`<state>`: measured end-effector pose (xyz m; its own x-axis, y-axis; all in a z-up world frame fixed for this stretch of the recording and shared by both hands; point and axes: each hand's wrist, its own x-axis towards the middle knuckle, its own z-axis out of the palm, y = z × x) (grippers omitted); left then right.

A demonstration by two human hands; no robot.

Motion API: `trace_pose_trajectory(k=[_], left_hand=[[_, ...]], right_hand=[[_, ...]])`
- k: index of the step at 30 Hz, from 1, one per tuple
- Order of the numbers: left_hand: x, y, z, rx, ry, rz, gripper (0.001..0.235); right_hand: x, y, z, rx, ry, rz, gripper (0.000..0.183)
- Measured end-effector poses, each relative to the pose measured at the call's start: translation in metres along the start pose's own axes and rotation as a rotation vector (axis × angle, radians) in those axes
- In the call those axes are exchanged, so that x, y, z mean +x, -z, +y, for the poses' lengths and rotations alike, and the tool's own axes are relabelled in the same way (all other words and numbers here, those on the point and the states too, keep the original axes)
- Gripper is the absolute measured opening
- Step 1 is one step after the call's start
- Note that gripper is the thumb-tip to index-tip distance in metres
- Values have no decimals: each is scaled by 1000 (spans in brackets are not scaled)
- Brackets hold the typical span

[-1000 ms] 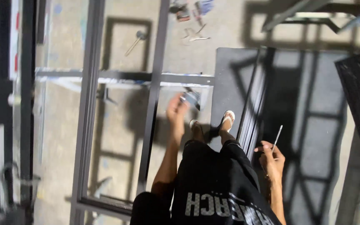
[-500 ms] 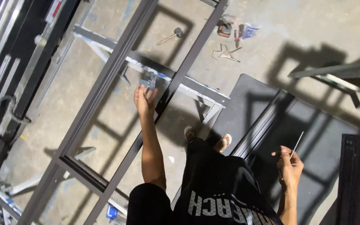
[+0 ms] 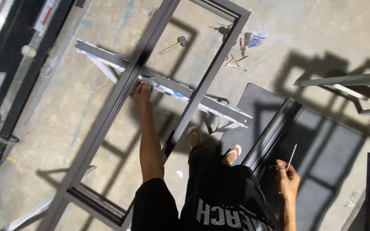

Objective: The person is assembling a metal frame by aligning metal bars and using a small tool to mark or secure them.

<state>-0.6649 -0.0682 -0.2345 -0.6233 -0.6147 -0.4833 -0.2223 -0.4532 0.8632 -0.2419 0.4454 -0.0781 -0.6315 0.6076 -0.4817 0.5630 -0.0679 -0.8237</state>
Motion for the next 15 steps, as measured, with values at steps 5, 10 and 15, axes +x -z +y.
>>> trace_pose_trajectory(k=[5, 10, 15], left_hand=[[34, -24, 2, 312, -61, 83, 31], [34, -17, 5, 395, -35, 52, 30], [8, -16, 20, 233, -109, -115, 37]], right_hand=[[-20, -41, 27, -33, -55, 25, 21], [-40, -77, 8, -61, -137, -9, 35], [-31, -94, -14, -90, -81, -21, 36]])
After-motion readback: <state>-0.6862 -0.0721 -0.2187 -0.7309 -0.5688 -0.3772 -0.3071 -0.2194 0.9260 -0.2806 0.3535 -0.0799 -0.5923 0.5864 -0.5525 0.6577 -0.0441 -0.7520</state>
